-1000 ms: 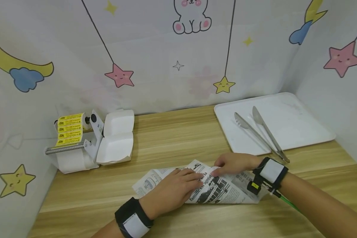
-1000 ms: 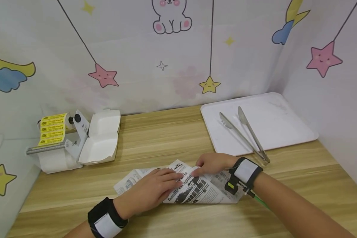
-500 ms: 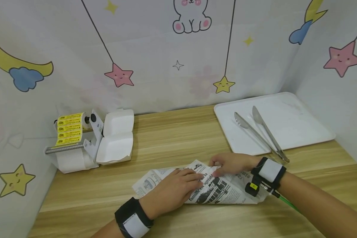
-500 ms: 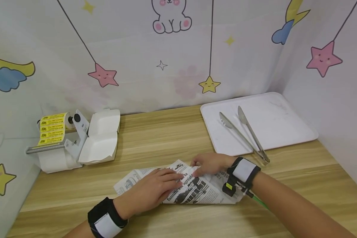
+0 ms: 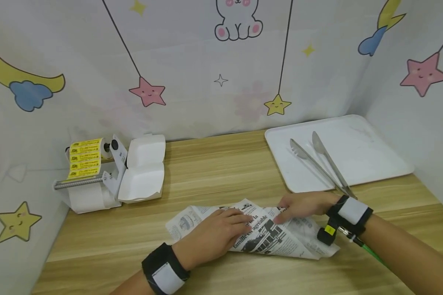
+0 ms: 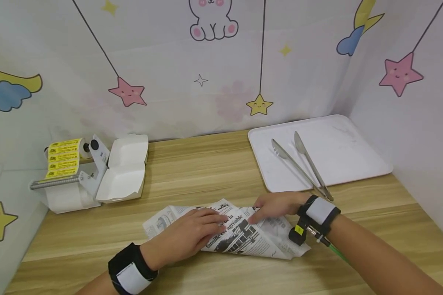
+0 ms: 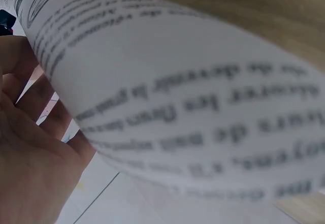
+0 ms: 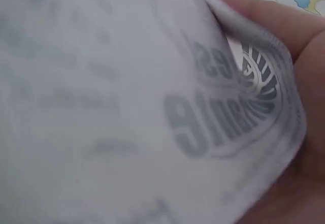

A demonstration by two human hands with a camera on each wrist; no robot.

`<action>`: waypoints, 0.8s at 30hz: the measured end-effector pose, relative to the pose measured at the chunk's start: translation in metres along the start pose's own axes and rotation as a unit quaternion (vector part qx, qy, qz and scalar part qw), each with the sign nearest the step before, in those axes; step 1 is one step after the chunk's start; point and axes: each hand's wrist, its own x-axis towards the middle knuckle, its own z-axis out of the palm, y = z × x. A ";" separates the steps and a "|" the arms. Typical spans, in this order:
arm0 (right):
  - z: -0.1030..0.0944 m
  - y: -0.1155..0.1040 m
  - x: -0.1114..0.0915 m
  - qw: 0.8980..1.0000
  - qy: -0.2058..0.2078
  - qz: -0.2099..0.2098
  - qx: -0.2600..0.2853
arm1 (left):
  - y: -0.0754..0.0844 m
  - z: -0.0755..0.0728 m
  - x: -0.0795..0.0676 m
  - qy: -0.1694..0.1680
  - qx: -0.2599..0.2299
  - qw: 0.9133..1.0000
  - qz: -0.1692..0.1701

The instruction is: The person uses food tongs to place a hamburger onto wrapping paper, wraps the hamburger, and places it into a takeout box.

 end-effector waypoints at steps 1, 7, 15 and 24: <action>-0.001 0.001 -0.002 1.000 -0.004 -0.007 0.012 | 0.000 0.000 0.000 0.002 -0.001 1.000 0.001; -0.013 0.014 -0.024 0.992 -0.054 -0.046 0.101 | 0.000 0.003 0.001 0.008 -0.004 1.000 0.009; -0.015 0.046 -0.047 0.984 -0.148 -0.078 0.069 | 0.000 0.002 0.000 0.007 -0.003 1.000 0.006; -0.005 0.043 -0.060 0.984 -0.077 -0.105 0.124 | 0.001 0.001 -0.001 0.005 -0.006 1.000 0.004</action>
